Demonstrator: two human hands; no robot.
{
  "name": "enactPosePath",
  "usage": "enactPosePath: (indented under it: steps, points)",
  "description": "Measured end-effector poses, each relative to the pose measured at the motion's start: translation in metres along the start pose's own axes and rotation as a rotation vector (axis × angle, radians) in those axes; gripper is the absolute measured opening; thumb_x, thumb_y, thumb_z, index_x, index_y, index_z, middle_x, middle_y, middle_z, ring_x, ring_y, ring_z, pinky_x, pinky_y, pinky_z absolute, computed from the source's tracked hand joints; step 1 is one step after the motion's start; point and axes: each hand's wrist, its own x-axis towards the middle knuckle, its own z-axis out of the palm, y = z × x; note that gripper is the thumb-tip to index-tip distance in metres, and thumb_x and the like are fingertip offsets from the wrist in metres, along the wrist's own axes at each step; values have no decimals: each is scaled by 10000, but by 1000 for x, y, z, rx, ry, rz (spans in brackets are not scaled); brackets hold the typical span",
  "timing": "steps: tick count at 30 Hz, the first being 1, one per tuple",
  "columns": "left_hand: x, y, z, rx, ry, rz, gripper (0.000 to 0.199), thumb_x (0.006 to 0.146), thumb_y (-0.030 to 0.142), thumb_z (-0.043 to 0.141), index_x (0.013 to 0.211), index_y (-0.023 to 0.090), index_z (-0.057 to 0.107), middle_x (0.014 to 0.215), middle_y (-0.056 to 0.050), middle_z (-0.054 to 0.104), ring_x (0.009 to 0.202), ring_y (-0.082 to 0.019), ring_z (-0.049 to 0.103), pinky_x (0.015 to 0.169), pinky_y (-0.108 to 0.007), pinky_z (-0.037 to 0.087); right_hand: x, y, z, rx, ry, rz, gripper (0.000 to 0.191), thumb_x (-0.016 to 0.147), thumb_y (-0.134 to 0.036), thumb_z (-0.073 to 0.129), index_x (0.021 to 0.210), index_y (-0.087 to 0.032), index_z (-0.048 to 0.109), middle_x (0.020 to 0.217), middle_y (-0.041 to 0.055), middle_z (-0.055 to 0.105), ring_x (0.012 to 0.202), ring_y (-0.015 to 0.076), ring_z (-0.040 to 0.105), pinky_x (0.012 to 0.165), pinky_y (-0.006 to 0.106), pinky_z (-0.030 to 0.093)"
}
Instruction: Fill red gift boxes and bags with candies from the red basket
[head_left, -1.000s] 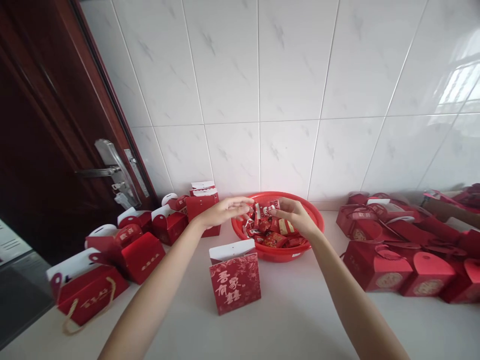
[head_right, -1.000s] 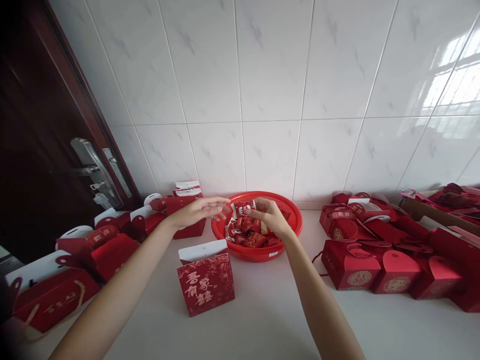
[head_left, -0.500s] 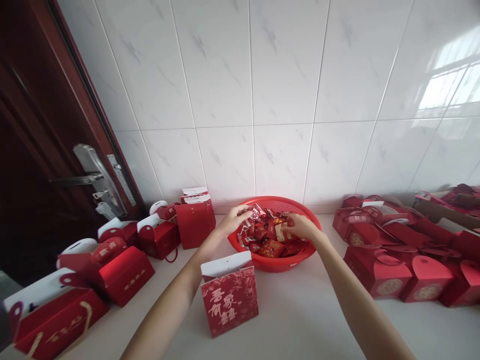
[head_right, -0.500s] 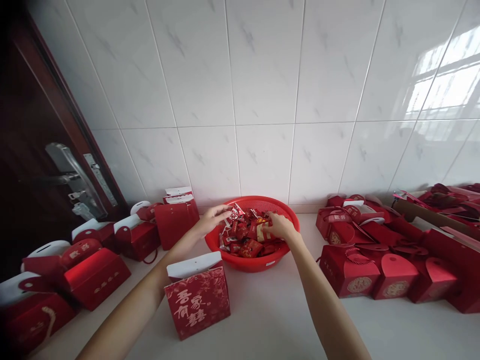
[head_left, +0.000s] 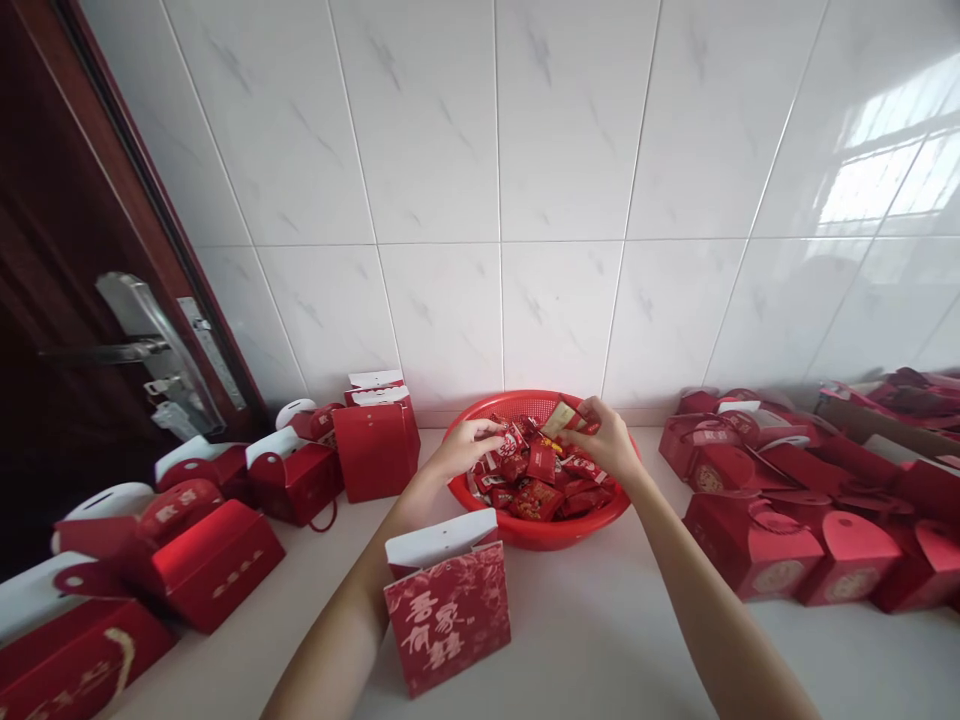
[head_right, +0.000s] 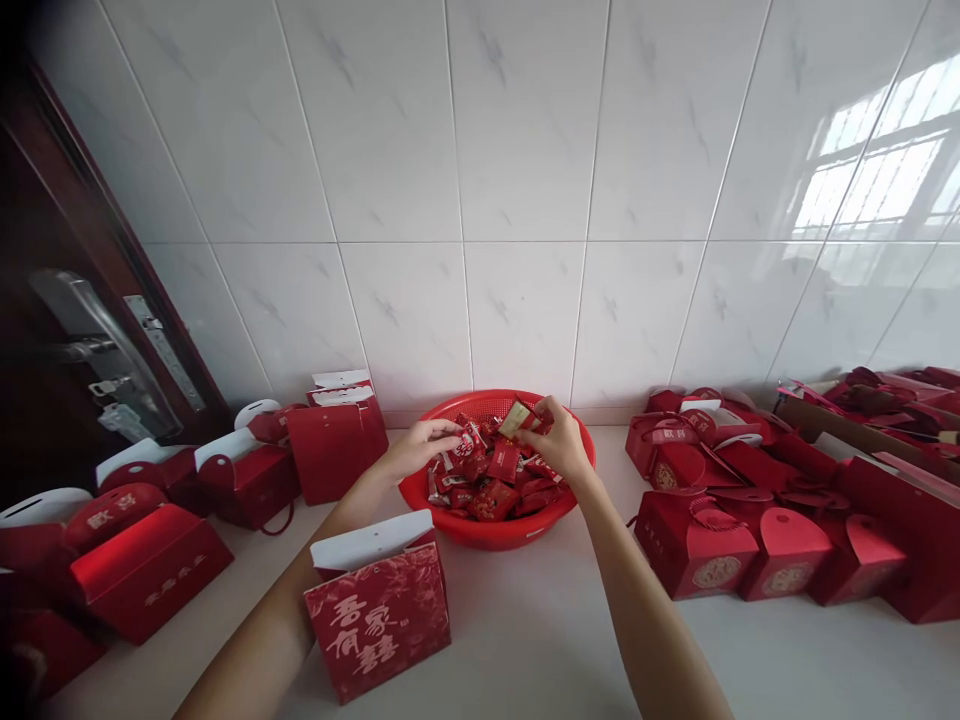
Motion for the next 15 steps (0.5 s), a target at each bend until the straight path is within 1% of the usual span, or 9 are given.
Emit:
enactPosePath:
  steps: [2,4,6,8,10,12,14,15]
  points:
    - [2,-3,0,5,-37,21,395,749,319,648,1119,202,717,1092,-66,751,994,-251,680,816,-332,536,-3,-5,-1,85,-39,1,397,701,-503,751,794,-240,468,752,8,657,717,202,646,603,309,518]
    - [3,-4,0,12,-103,53,409,744,255,625,1137,214,730,1098,-53,761,1018,-240,682,859,-327,531,-6,-10,-2,167,-95,20,415,735,-555,730,851,-232,497,790,30,689,668,199,669,541,304,530]
    - [4,-5,-1,25,-176,83,327,739,219,610,1019,213,779,1075,-44,777,1038,-232,684,910,-313,517,-7,-14,-2,263,-148,55,458,687,-538,793,870,-229,509,787,8,681,570,162,639,471,275,510]
    - [4,-6,-1,39,-222,101,242,741,212,602,878,209,802,1005,-40,792,1009,-228,694,923,-301,510,-8,-16,2,351,-191,73,474,642,-480,850,851,-229,506,774,-23,656,530,131,609,466,263,513]
    - [2,-7,-1,48,-242,112,230,751,220,594,839,218,806,966,-33,796,984,-227,696,912,-299,513,-8,-18,8,386,-219,38,429,659,-417,850,836,-229,507,798,-23,653,606,149,647,551,291,561]
    - [1,-7,-1,50,-243,122,242,766,236,582,857,226,806,980,-32,793,1001,-230,688,917,-303,511,-9,-18,16,367,-238,-38,357,693,-360,818,836,-229,517,853,0,671,750,192,690,673,334,589]
    - [0,-7,-2,27,-221,127,252,775,251,573,873,225,803,993,-36,789,991,-232,686,898,-309,516,-11,-20,23,323,-261,-116,278,721,-303,762,842,-232,521,944,31,696,883,225,703,769,365,587]
    - [-1,-7,-3,5,-207,128,251,775,256,572,874,223,800,987,-37,786,968,-230,688,877,-308,521,-12,-21,26,290,-273,-146,230,736,-272,721,838,-234,518,1025,51,706,953,239,701,809,375,579]
